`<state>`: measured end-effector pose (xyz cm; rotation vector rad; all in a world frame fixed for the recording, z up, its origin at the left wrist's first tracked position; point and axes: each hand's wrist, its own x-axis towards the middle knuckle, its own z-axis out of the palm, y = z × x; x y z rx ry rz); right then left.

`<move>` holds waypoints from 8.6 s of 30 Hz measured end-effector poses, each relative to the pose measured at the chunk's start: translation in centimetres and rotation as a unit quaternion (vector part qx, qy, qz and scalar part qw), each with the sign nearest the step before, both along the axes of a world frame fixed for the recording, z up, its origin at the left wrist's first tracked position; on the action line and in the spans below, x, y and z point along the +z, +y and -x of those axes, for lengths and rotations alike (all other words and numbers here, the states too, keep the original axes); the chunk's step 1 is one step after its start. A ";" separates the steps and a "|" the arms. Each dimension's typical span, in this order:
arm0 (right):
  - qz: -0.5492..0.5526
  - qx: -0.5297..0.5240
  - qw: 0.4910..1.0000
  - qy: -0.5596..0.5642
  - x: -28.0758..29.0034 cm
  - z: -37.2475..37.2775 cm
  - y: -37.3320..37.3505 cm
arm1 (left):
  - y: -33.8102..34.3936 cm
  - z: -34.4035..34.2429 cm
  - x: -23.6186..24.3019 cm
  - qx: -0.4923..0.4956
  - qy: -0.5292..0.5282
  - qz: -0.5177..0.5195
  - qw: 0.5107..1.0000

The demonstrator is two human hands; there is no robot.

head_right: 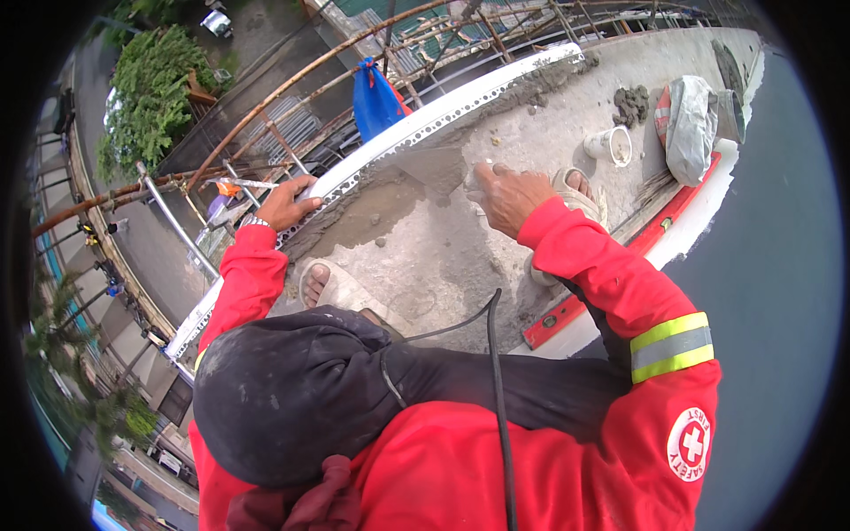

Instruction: The person applies wet cement along a linear edge on a rooftop using a trowel and hand, smoothing and leveling the material. They repeatedly scoop cement, spread it along the edge, and adjust the placement to maintain a consistent line.

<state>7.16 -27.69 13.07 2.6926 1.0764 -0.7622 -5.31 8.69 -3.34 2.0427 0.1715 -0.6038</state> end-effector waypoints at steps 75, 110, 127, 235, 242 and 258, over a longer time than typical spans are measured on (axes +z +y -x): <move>-0.078 0.149 0.983 -0.071 -1.6 -3.5 -1.6 | -0.4 -0.1 0.9 0.003 -0.008 -0.025 1.000; -0.069 0.048 0.996 -0.041 -2.1 -5.3 -3.4 | 0.1 0.1 0.1 -0.006 0.004 -0.006 1.000; -0.080 -0.063 0.995 -0.015 -1.2 -6.5 -6.6 | 0.1 0.1 -0.2 0.010 0.012 0.023 1.000; -0.118 -0.099 0.983 0.101 -3.0 2.2 -2.4 | 0.0 -0.1 0.1 0.004 0.043 -0.003 0.999; -0.093 -0.107 0.986 0.089 -3.9 0.2 -4.0 | 0.0 0.1 -0.1 0.009 0.040 0.000 0.999; -0.128 -0.128 0.979 0.096 -3.2 -4.2 -5.9 | 0.2 0.2 -0.3 0.014 0.039 0.015 0.999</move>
